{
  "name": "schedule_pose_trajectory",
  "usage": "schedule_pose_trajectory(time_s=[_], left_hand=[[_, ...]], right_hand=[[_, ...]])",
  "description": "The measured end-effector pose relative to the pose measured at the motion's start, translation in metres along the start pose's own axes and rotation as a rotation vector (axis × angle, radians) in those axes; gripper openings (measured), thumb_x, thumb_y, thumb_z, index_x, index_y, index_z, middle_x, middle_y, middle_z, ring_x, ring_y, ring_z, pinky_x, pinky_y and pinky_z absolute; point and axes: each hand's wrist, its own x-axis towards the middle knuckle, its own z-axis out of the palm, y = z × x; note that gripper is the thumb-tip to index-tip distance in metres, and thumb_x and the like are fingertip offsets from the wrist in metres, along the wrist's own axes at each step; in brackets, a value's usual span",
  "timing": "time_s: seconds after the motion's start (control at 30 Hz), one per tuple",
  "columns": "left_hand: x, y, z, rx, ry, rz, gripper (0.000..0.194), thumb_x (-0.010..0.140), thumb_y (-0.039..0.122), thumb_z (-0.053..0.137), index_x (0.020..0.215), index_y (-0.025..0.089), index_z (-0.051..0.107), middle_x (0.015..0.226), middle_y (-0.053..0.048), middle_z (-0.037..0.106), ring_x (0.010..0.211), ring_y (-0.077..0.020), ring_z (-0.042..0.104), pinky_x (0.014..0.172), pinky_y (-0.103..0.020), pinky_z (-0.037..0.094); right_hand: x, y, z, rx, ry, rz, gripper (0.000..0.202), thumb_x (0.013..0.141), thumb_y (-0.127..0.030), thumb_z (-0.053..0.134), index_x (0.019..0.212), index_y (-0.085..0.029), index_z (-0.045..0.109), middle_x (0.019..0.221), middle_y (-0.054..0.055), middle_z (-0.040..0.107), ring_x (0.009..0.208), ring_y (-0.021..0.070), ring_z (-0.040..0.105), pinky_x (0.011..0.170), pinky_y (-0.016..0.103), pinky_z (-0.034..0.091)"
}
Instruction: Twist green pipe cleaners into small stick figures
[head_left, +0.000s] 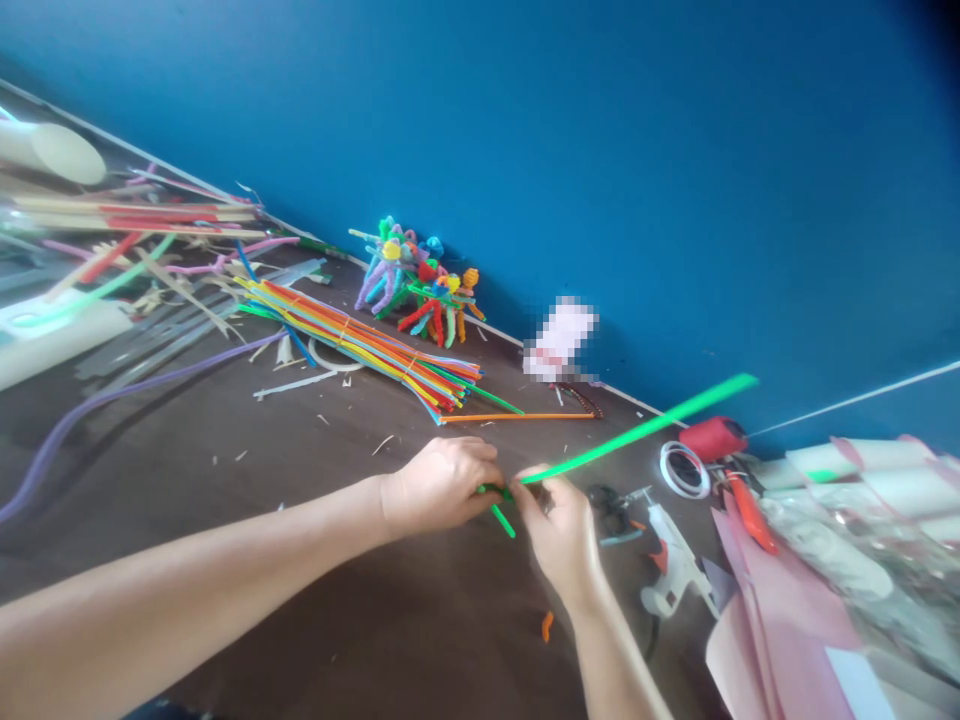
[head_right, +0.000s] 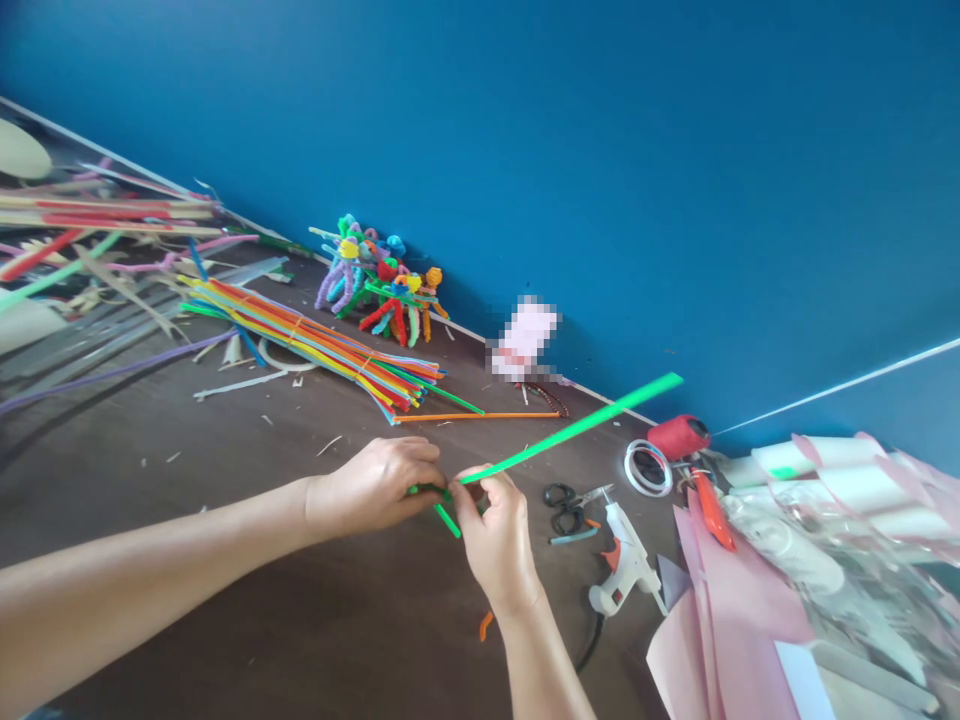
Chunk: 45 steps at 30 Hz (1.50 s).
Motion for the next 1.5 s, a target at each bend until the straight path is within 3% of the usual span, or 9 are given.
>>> schedule_pose_trajectory(time_s=[0.2, 0.33, 0.53, 0.7, 0.8, 1.0, 1.1, 1.33, 1.5], left_hand=[[-0.001, 0.000, 0.005, -0.029, 0.010, -0.057, 0.011, 0.072, 0.029, 0.054, 0.072, 0.021, 0.062, 0.068, 0.000, 0.054, 0.069, -0.0140, 0.053, 0.059, -0.022, 0.039], [-0.002, 0.000, 0.003, -0.004, 0.067, 0.057, 0.013, 0.075, 0.025, 0.051, 0.070, 0.020, 0.061, 0.066, -0.001, 0.053, 0.065, -0.0129, 0.050, 0.056, -0.022, 0.036], [-0.001, 0.002, -0.006, -0.113, 0.141, 0.255, 0.019, 0.081, 0.025, 0.045, 0.069, 0.018, 0.059, 0.063, -0.002, 0.054, 0.064, -0.0126, 0.048, 0.058, -0.024, 0.037], [-0.001, 0.004, -0.002, -0.473, 0.306, 0.146, 0.012, 0.078, 0.022, 0.051, 0.076, 0.015, 0.061, 0.067, -0.004, 0.057, 0.064, -0.0110, 0.052, 0.060, -0.022, 0.041], [0.001, 0.004, 0.003, -0.586, 0.365, -0.051, 0.012, 0.076, 0.021, 0.053, 0.074, 0.013, 0.062, 0.065, -0.003, 0.057, 0.061, -0.0101, 0.053, 0.057, -0.021, 0.042], [0.004, 0.002, 0.006, -0.503, 0.316, -0.319, 0.012, 0.074, 0.020, 0.055, 0.067, 0.014, 0.063, 0.060, 0.000, 0.055, 0.056, -0.0084, 0.050, 0.053, -0.019, 0.038], [0.004, 0.000, 0.006, -0.456, 0.263, -0.356, 0.014, 0.074, 0.021, 0.053, 0.068, 0.015, 0.064, 0.061, 0.000, 0.056, 0.057, -0.0089, 0.050, 0.053, -0.019, 0.037], [0.004, -0.003, 0.009, -0.468, 0.204, -0.343, 0.016, 0.075, 0.018, 0.050, 0.077, 0.016, 0.065, 0.066, 0.000, 0.059, 0.061, -0.0101, 0.054, 0.056, -0.019, 0.039], [0.001, -0.003, 0.008, -0.279, 0.134, -0.335, 0.016, 0.074, 0.018, 0.049, 0.074, 0.019, 0.065, 0.067, 0.000, 0.058, 0.063, -0.0106, 0.053, 0.056, -0.019, 0.038]], right_hand=[[0.001, -0.005, 0.000, 0.071, -0.030, 0.092, 0.013, 0.076, -0.026, 0.053, 0.072, -0.017, 0.061, 0.067, 0.002, 0.063, 0.061, 0.0142, 0.056, 0.058, 0.023, 0.043], [0.002, -0.008, -0.003, 0.155, -0.023, 0.198, 0.013, 0.072, -0.028, 0.057, 0.067, -0.016, 0.060, 0.060, 0.001, 0.059, 0.055, 0.0131, 0.053, 0.052, 0.022, 0.042], [0.004, -0.001, -0.002, 0.714, -0.089, 0.476, 0.017, 0.060, -0.026, 0.067, 0.066, -0.017, 0.054, 0.053, -0.006, 0.048, 0.047, 0.0072, 0.045, 0.046, 0.018, 0.036], [0.003, 0.002, 0.002, 1.053, -0.193, 0.601, 0.023, 0.059, -0.030, 0.069, 0.065, -0.019, 0.049, 0.043, -0.009, 0.042, 0.037, 0.0047, 0.036, 0.038, 0.016, 0.027], [0.001, 0.001, 0.007, 0.906, -0.113, 0.475, 0.022, 0.066, -0.032, 0.064, 0.060, -0.019, 0.047, 0.042, -0.007, 0.044, 0.039, 0.0064, 0.038, 0.039, 0.017, 0.027], [-0.004, -0.010, 0.010, 0.151, 0.051, 0.035, 0.013, 0.079, -0.027, 0.050, 0.075, -0.019, 0.060, 0.066, 0.002, 0.060, 0.062, 0.0149, 0.055, 0.060, 0.025, 0.043], [-0.006, -0.011, 0.009, -0.083, 0.044, -0.105, 0.019, 0.083, -0.024, 0.044, 0.086, -0.019, 0.061, 0.073, 0.005, 0.063, 0.068, 0.0168, 0.058, 0.066, 0.026, 0.043], [-0.008, -0.005, 0.007, -0.381, 0.001, -0.214, 0.021, 0.085, -0.019, 0.039, 0.092, -0.018, 0.059, 0.068, 0.006, 0.060, 0.065, 0.0167, 0.058, 0.062, 0.025, 0.040], [-0.008, -0.006, 0.006, -0.501, -0.064, -0.284, 0.020, 0.086, -0.018, 0.038, 0.082, -0.017, 0.058, 0.062, 0.004, 0.058, 0.059, 0.0155, 0.056, 0.057, 0.024, 0.036]])
